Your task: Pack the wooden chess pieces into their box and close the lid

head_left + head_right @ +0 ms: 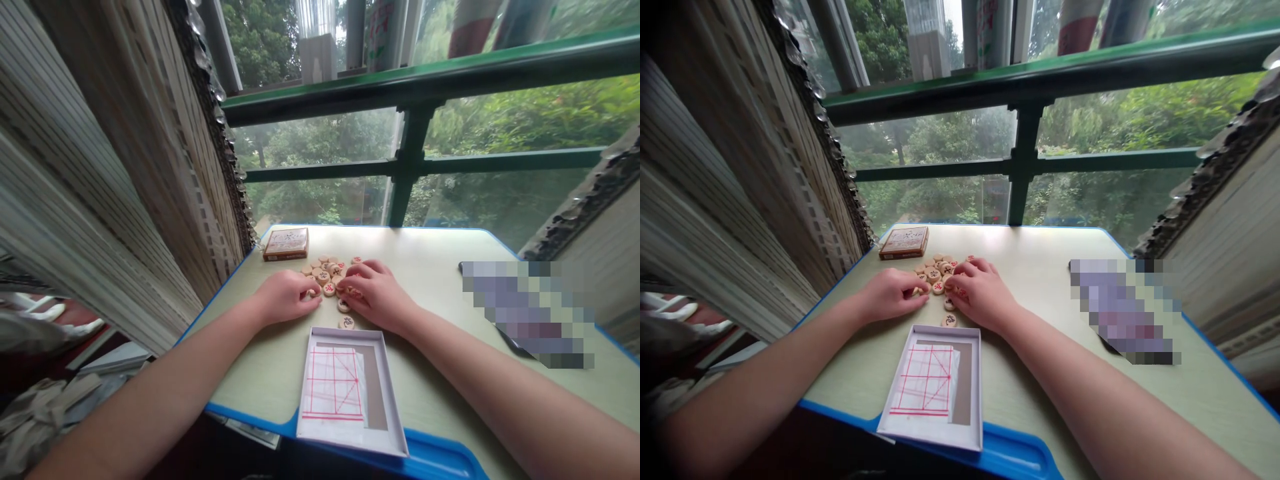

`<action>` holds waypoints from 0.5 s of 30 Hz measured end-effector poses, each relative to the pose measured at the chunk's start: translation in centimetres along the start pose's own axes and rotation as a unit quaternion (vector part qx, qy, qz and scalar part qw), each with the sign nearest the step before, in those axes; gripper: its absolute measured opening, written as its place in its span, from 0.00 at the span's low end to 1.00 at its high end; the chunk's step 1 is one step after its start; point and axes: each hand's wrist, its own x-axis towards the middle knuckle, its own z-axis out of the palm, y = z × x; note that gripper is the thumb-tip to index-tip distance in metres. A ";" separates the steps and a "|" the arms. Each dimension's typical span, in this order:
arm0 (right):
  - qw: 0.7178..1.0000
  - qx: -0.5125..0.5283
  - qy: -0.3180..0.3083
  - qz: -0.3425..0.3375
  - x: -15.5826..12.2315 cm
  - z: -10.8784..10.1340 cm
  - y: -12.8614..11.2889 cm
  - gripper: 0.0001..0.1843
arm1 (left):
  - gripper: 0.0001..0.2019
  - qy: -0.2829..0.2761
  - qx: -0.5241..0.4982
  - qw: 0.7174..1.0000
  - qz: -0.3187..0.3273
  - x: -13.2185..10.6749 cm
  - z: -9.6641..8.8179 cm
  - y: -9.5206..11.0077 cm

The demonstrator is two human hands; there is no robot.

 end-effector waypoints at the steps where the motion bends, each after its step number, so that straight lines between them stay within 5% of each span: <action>1: 1.000 0.007 0.002 -0.006 0.0 0.0 0.1 0.09 | 0.09 -0.002 0.002 1.000 0.003 0.0 -0.1 0.0; 15: 0.995 0.087 0.004 -0.038 0.4 0.0 -0.2 0.07 | 0.10 -0.008 0.026 1.000 -0.003 0.3 0.0 -0.2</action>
